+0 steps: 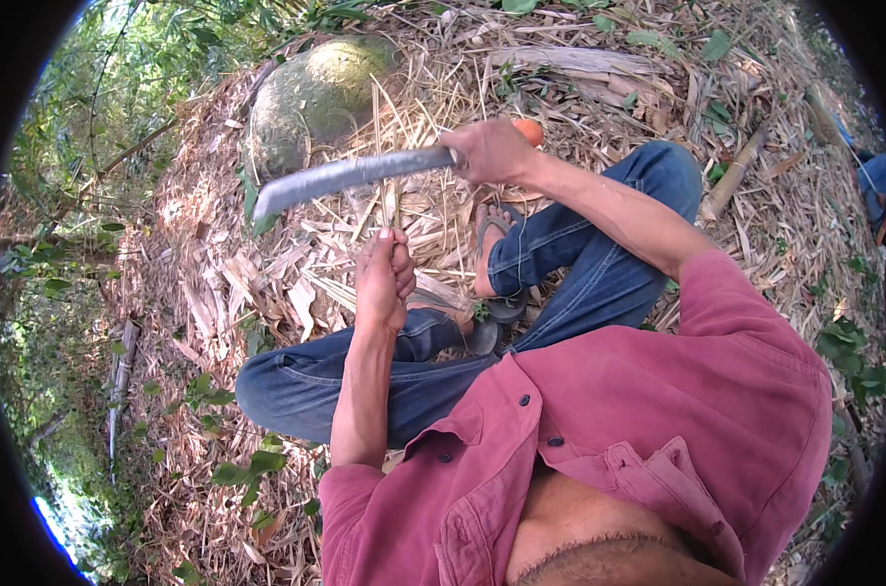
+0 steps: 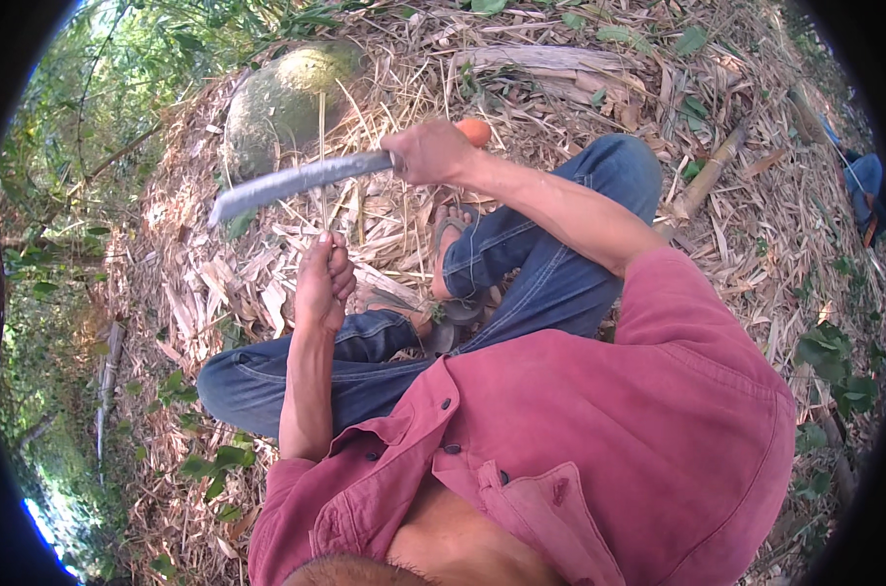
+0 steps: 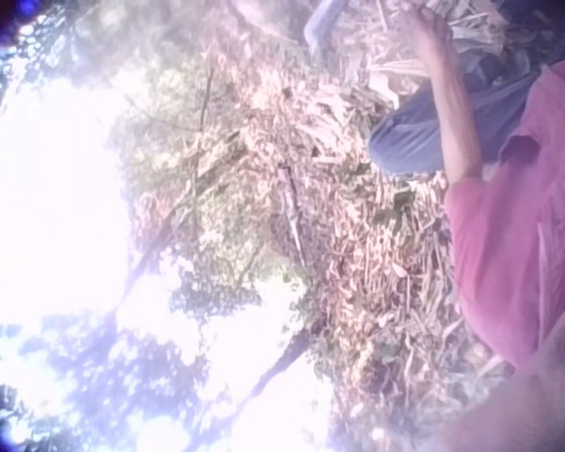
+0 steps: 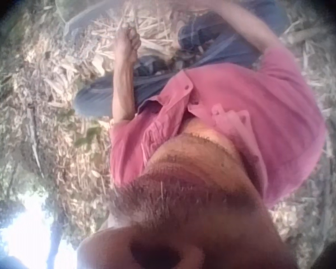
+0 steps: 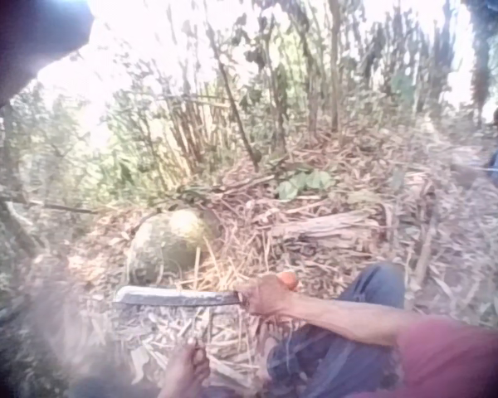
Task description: The person sits on the ground and uses a large knife to sharpen thin wooden sticks. They hold the stick in one hand and repeatedly scrape the blade against the wood to create a pointed tip, occasionally adjusting their grip and the stick's position.
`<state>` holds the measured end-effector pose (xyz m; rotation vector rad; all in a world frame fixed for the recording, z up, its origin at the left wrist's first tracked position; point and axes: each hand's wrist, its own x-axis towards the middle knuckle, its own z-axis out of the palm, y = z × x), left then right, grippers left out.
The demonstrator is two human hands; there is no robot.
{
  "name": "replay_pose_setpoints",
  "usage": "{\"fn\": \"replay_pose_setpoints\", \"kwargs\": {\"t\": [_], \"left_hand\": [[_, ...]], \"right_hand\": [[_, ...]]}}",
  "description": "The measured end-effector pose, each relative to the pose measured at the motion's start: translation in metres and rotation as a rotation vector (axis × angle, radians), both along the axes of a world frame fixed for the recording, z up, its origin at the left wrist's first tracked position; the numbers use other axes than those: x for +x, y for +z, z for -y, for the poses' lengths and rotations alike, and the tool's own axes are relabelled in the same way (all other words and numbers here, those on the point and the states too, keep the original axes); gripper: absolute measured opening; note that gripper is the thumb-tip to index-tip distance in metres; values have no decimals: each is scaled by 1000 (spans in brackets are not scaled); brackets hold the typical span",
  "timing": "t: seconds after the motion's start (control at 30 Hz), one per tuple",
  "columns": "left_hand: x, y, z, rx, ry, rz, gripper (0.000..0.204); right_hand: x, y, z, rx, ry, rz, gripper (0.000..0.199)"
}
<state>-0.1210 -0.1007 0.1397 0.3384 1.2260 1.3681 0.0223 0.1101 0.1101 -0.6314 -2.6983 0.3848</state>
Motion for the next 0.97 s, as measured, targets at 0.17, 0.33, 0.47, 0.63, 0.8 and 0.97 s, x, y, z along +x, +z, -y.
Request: {"fn": "replay_pose_setpoints", "kwargs": {"t": [0.17, 0.33, 0.47, 0.63, 0.8, 0.97], "left_hand": [[3, -6, 1, -12, -26, -131, 23], [4, -13, 0, 4, -79, -91, 23], [6, -14, 2, -15, -80, -209, 26], [-3, -23, -3, -59, -40, -754, 33], [-7, -19, -7, -165, -17, -1284, 26], [-11, -20, -7, -240, 12, -1483, 25]], "right_hand": [[5, -2, -34, -8, -160, 91, 16], [12, -7, -56, -38, -318, 117, 19], [19, -5, -73, -197, -458, 155, 20], [24, 12, -46, -126, -303, 87, 16], [9, 18, 6, -86, -57, 115, 15], [0, 3, 25, 31, 42, 80, 20]]}}
